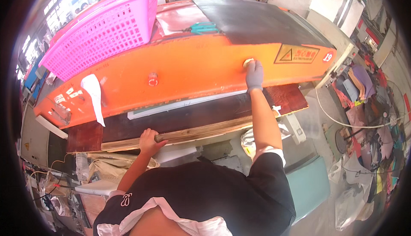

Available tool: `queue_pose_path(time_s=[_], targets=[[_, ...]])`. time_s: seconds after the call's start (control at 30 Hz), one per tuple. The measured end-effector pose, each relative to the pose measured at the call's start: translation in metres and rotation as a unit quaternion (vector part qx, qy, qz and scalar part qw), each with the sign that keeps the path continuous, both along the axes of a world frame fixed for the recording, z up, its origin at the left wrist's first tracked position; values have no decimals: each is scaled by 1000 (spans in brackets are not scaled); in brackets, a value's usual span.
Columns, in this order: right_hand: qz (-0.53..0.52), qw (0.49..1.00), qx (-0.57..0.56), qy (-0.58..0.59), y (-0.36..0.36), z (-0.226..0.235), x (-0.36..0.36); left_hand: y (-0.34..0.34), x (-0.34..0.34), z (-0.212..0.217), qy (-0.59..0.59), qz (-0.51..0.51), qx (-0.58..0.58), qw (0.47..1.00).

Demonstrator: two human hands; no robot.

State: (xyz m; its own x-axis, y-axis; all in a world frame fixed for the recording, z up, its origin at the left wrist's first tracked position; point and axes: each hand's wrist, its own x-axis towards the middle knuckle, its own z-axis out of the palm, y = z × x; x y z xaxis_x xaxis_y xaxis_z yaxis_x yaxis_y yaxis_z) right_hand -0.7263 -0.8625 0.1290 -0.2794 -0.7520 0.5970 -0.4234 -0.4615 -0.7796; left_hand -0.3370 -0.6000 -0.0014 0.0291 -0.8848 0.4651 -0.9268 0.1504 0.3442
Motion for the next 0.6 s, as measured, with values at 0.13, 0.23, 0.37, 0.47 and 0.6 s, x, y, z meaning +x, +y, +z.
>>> queue_pose_path(time_s=[0.13,0.23,0.37,0.47,0.6], targets=[[44,991,-43,115,3,-33,-1,-43,16,5,-28,10,-40,999],[130,955,51,260,52,-87,28,-61,25,7,-63,4,-28,998],[162,870,-42,464,85,-122,61,-63,28,6,-81,-27,-77,993],[180,878,5,444,85,-123,66,-60,29,6,-89,-3,-39,995],[181,861,20,475,87,-119,69,-59,29,6,-52,14,4,999]])
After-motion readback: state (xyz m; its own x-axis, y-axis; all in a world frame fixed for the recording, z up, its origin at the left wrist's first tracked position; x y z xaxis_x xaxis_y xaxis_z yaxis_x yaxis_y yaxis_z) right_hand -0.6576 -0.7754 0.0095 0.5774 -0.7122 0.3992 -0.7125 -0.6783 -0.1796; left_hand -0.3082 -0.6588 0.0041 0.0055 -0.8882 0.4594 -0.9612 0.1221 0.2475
